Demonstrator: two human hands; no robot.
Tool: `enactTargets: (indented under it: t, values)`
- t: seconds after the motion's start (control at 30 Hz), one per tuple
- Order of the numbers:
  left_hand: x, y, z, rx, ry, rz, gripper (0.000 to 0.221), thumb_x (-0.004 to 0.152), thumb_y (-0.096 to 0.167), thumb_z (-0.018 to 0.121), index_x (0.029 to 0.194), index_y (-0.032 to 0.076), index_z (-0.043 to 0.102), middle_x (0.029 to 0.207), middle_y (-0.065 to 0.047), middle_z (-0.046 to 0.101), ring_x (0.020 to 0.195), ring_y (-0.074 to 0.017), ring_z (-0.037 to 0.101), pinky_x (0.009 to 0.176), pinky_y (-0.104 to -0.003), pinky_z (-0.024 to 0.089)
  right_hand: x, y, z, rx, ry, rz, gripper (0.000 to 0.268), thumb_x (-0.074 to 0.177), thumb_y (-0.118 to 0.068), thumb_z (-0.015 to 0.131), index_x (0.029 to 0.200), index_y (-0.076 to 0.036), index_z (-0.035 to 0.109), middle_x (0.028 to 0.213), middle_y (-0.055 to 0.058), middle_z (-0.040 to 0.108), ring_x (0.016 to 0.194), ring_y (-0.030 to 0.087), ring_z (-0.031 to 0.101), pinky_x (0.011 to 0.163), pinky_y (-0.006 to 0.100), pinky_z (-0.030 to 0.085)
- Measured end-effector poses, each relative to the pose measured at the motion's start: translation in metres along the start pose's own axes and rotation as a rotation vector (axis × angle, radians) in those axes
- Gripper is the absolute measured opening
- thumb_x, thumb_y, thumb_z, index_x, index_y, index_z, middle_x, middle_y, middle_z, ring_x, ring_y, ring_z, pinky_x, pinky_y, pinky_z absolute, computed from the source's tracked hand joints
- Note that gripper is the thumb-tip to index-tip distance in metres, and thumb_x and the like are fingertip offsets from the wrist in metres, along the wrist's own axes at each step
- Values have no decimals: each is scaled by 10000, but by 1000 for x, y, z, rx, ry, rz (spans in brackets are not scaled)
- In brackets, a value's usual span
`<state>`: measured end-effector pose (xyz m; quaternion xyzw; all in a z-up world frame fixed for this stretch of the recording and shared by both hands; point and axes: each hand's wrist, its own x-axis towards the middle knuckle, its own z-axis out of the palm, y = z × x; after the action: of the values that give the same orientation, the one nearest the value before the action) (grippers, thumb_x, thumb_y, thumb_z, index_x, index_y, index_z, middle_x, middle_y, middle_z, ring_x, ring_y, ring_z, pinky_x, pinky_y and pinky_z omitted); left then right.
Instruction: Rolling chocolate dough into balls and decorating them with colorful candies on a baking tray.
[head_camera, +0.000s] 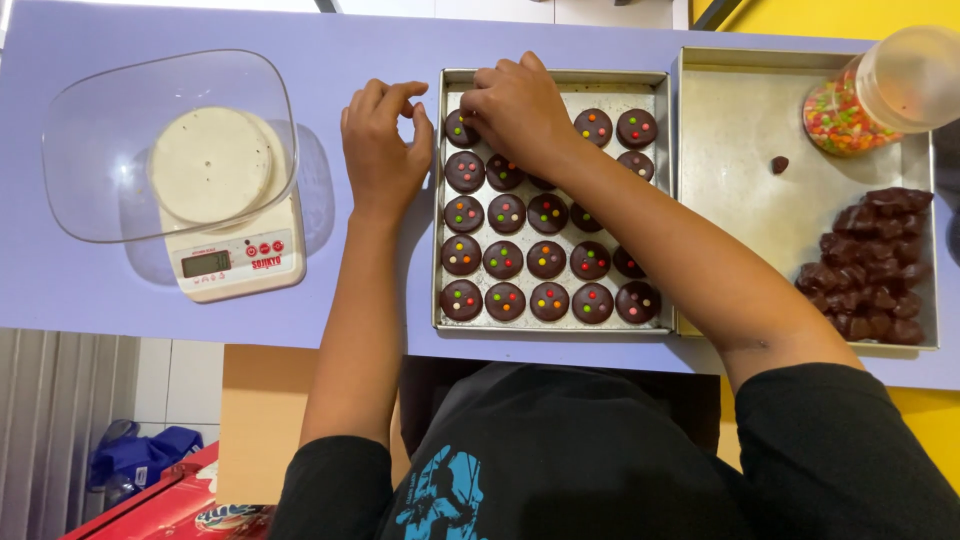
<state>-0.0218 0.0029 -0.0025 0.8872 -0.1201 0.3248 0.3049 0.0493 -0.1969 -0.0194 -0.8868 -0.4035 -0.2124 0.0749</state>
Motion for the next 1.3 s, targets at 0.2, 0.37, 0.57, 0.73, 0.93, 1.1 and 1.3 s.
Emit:
enactTargets:
  t: [0.2,0.37,0.57,0.73,0.93,1.1,1.3]
  values:
    - [0,0,0,-3,-7,-5,201,926,65,628,1089,141,719,874,1,551,838,-224,560,774,-393,423,-1,1,3,-72,39,-33,138,915,-227,734,778,-245,732,746,-39,594,688,241,547,649,397,355]
    - [0,-1,1,-3,-11,1,206,921,59,631,1086,140,724,869,-1,550,832,-225,561,769,-391,423,-3,-2,1,-89,47,-47,190,921,-227,740,737,-214,694,737,-24,570,702,246,546,663,400,361]
    - [-1,-3,0,-5,-17,-8,208,919,65,620,1080,142,726,866,-2,556,837,-227,567,763,-394,418,-9,-4,-4,-104,56,-69,207,916,-246,758,721,-194,712,729,-16,572,703,247,544,681,397,363]
    - [-1,-4,1,-5,-17,-3,209,919,61,629,1086,142,725,862,1,558,838,-224,575,755,-396,419,-15,-1,-12,-115,50,-81,113,882,-196,725,818,-271,781,738,-35,577,724,243,543,698,403,369]
    - [0,-3,0,-9,-21,2,204,926,62,615,1082,135,725,866,-10,556,820,-229,564,760,-395,421,-19,-1,-9,-75,48,-97,212,798,-125,724,908,-280,818,756,-24,582,743,261,543,692,411,373]
    - [-1,-4,0,-13,-38,-9,208,924,55,623,1087,134,726,862,-6,549,827,-230,564,766,-397,424,-18,-3,-13,-118,84,-124,224,769,-118,716,883,-289,807,747,-37,575,733,240,528,688,397,370]
    - [-1,-3,0,-15,-54,1,204,919,58,623,1081,130,726,858,-10,556,823,-237,567,757,-402,426,-21,2,-3,-109,108,-123,283,780,-101,711,923,-317,827,738,-45,566,722,238,524,692,392,381]
